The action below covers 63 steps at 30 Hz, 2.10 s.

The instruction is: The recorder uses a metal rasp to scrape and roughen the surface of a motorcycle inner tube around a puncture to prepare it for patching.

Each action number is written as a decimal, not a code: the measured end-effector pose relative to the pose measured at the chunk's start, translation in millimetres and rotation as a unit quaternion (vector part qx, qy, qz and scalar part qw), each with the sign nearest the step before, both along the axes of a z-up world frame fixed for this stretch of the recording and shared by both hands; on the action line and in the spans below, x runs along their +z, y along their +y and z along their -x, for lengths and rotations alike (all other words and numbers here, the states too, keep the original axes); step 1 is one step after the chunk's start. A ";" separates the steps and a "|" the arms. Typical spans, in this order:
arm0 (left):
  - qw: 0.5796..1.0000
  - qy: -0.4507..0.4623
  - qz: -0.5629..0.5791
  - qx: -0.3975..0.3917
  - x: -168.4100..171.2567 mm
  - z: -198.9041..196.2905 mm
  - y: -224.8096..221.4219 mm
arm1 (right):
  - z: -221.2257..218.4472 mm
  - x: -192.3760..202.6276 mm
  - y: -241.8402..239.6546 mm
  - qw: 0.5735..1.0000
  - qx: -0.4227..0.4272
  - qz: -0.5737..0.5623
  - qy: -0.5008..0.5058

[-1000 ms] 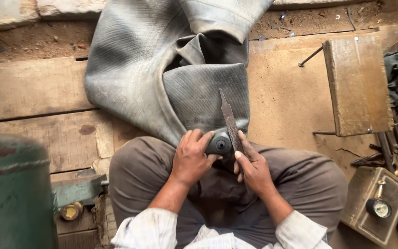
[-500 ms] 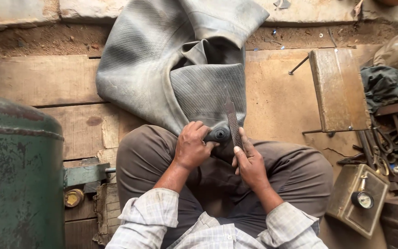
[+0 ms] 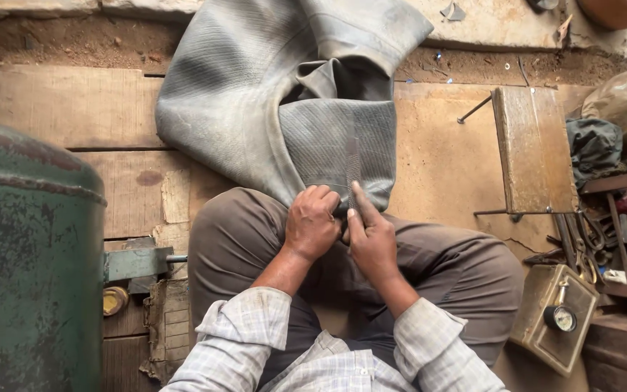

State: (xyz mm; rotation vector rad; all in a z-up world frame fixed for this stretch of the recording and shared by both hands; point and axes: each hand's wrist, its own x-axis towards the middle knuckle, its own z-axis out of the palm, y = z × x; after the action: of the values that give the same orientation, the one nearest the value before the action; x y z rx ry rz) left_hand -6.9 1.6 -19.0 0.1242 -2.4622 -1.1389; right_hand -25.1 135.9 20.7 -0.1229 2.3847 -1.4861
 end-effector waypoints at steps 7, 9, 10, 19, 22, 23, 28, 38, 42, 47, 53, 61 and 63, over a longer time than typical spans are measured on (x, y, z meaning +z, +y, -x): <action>1.000 -0.001 0.000 -0.001 6.4 -2.4 -2.4 | -47.0 20.8 32.0 0.986 0.096 -0.101 0.096; 1.000 -0.015 -0.003 -0.004 9.1 -3.4 -2.2 | -66.5 31.0 50.5 0.986 0.115 -0.124 0.009; 1.000 -0.015 -0.006 -0.007 9.1 -3.6 -0.7 | -71.8 30.8 56.6 0.986 0.112 -0.127 0.008; 1.000 -0.027 -0.005 -0.003 6.3 -1.2 -0.5 | -3.7 7.2 15.0 0.980 0.139 -0.067 0.124; 1.000 -0.001 -0.021 0.007 6.6 -1.2 -1.8 | 7.0 8.1 4.7 0.977 0.124 -0.068 0.161; 1.000 -0.008 -0.015 0.003 5.7 -2.3 -1.3 | 1.6 14.8 6.4 0.980 0.115 -0.099 0.131; 0.999 -0.043 -0.019 -0.002 6.4 -4.2 -1.4 | -57.8 22.6 46.9 0.986 0.111 -0.120 0.024; 1.000 -0.026 0.000 -0.006 6.3 -0.1 -1.6 | 11.8 10.8 -0.6 0.996 0.067 -0.066 0.004; 1.000 -0.020 -0.003 -0.003 2.0 -3.4 -0.9 | -21.7 31.1 12.0 0.996 0.071 -0.053 -0.008; 0.998 -0.055 -0.005 -0.004 5.0 -1.6 -0.3 | -69.9 17.3 62.5 0.993 0.083 -0.076 -0.027; 0.999 -0.038 0.014 -0.010 4.4 -2.9 1.5 | -6.9 7.8 17.8 0.990 0.090 -0.106 0.039; 1.000 -0.028 -0.007 -0.002 4.3 -3.7 -2.5 | -48.0 24.7 44.4 0.983 0.117 -0.115 0.087; 0.999 -0.042 0.001 -0.002 5.8 -2.4 -2.4 | -67.9 25.1 71.3 0.981 0.089 -0.169 -0.039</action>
State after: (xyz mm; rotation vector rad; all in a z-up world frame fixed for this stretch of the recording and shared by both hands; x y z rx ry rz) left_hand -4.5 -0.8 -13.2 0.1692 -2.5385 -1.1555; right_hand 42.8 207.2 45.7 -0.1884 2.4490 -0.9737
